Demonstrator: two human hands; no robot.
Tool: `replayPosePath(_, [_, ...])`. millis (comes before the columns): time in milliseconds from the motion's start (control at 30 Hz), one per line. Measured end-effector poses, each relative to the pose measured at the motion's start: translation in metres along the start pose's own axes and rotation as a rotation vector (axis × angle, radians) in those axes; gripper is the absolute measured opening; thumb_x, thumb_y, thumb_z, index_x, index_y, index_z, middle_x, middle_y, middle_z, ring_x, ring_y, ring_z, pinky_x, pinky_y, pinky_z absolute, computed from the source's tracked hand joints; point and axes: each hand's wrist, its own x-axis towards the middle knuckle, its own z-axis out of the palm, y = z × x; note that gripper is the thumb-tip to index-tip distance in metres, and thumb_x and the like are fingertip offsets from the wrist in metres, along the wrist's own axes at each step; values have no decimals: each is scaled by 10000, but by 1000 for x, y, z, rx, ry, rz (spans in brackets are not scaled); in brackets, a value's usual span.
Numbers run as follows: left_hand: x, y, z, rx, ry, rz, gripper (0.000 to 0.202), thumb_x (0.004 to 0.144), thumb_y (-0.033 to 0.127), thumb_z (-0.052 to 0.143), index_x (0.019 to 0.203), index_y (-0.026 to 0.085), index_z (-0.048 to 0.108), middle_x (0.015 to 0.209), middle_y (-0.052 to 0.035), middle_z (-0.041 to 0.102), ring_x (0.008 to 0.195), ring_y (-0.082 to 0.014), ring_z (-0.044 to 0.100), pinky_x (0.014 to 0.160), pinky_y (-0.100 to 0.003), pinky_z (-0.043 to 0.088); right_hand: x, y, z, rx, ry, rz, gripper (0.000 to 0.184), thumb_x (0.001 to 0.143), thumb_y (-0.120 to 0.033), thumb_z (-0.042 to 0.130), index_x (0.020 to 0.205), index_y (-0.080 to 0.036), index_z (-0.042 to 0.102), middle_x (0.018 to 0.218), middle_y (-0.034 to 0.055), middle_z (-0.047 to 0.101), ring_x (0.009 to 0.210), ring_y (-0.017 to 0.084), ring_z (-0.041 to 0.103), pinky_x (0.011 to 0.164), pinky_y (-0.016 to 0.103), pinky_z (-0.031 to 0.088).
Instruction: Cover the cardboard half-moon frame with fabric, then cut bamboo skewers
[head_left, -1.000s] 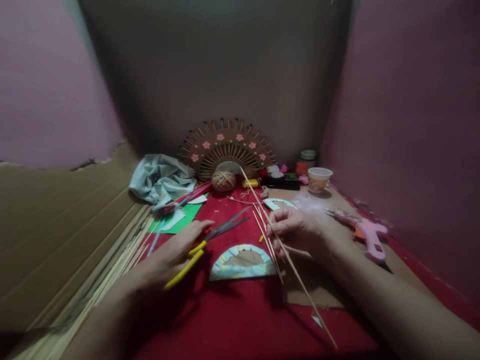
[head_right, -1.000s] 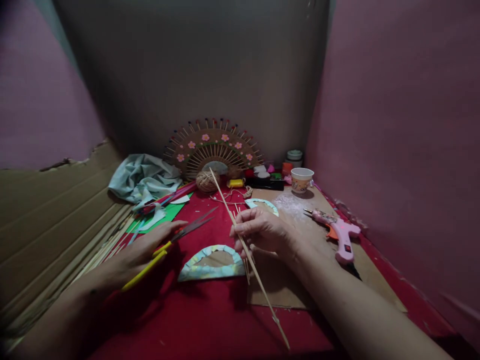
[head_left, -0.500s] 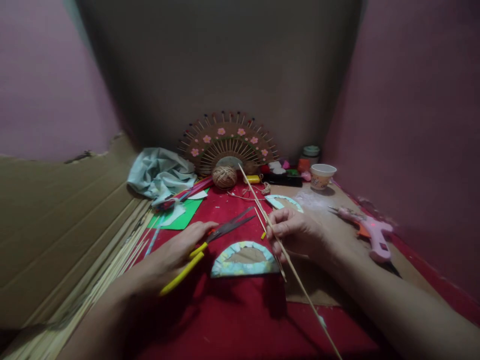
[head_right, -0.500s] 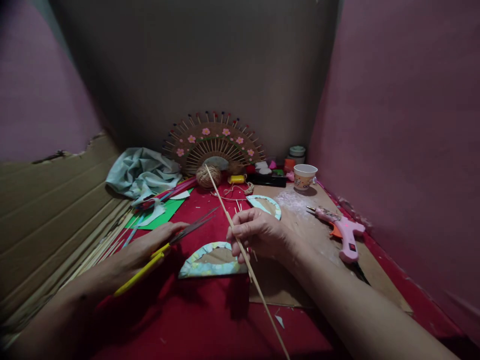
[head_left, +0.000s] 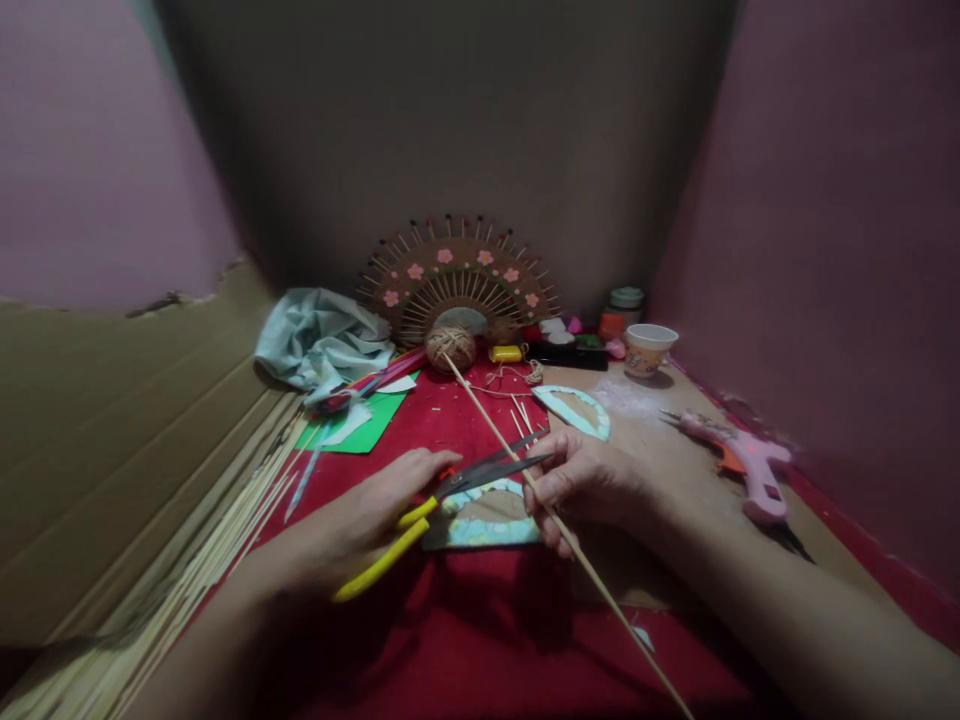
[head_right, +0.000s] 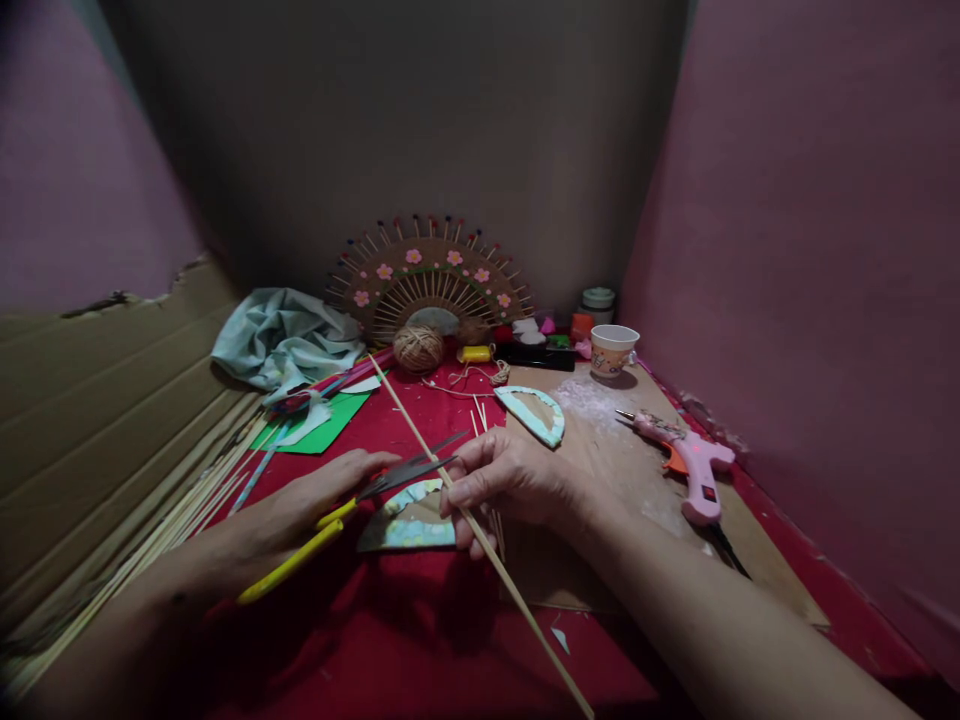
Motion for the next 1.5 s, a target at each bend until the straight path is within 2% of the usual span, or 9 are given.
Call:
replayPosePath(200, [2, 7, 2, -20, -28, -6, 410, 903, 310, 426, 1304, 240, 383, 1202, -73, 517, 1055, -190, 518, 901, -298, 447, -1, 2, 1, -3, -12, 51, 160, 648, -208, 683, 725, -68, 668, 564, 76, 691, 429, 166, 639, 404, 216, 524])
replayPosePath(400, [2, 1, 7, -16, -21, 31, 519, 878, 276, 470, 1367, 229, 302, 1249, -83, 493, 1117, -204, 491, 960, -323, 425, -1, 3, 2, 3, 0, 49, 192, 644, -233, 709, 712, -58, 668, 542, 77, 679, 428, 177, 640, 376, 219, 511])
replayPosePath(600, [0, -3, 12, -15, 10, 12, 576, 869, 299, 486, 1398, 252, 262, 1352, -83, 430, 1186, -240, 455, 988, -354, 417, -2, 1, 7, -22, 35, 59, 161, 654, -215, 704, 715, -72, 663, 544, 65, 676, 432, 159, 636, 399, 214, 519])
replayPosePath(767, [-1, -5, 14, 15, 16, -24, 530, 904, 314, 419, 1406, 266, 255, 1372, -83, 418, 1203, -242, 444, 1003, -387, 404, -4, -3, 12, -67, 56, 48, 105, 676, -175, 675, 710, -77, 657, 546, 54, 675, 419, 143, 630, 415, 199, 523])
replayPosePath(933, [2, 0, 13, 34, 20, 6, 503, 911, 321, 404, 1393, 252, 280, 1378, -90, 416, 1217, -230, 436, 1010, -389, 392, -2, -1, 11, -55, 52, 32, 116, 679, -196, 675, 699, -83, 657, 538, 54, 672, 414, 147, 628, 401, 198, 516])
replayPosePath(1033, [4, 6, 11, 23, 26, 27, 448, 917, 312, 396, 1355, 232, 347, 1320, -87, 480, 1165, -212, 484, 975, -346, 417, -1, 1, 7, -47, 46, 31, 127, 676, -207, 681, 699, -86, 653, 537, 54, 673, 419, 148, 629, 392, 198, 508])
replayPosePath(1167, [5, 12, 9, 24, 11, 32, 345, 930, 323, 370, 1247, 216, 455, 1140, -67, 591, 994, -181, 574, 862, -281, 459, 1, 3, 4, -51, 28, 39, 133, 687, -212, 675, 693, -84, 639, 553, 59, 679, 419, 146, 624, 381, 200, 496])
replayPosePath(1333, [2, 14, 8, 63, 22, 20, 291, 924, 305, 378, 1176, 218, 494, 1025, -48, 616, 886, -165, 593, 785, -253, 458, 1, 4, 4, -28, 4, 37, 175, 680, -237, 687, 720, -75, 635, 557, 64, 680, 421, 155, 629, 371, 199, 488])
replayPosePath(1500, [1, 15, 6, 43, 19, 48, 293, 871, 245, 421, 1144, 210, 521, 955, -47, 639, 814, -167, 603, 726, -246, 469, 2, 5, 3, -28, 40, 41, 182, 670, -238, 693, 712, -68, 641, 547, 68, 677, 403, 151, 622, 366, 193, 489])
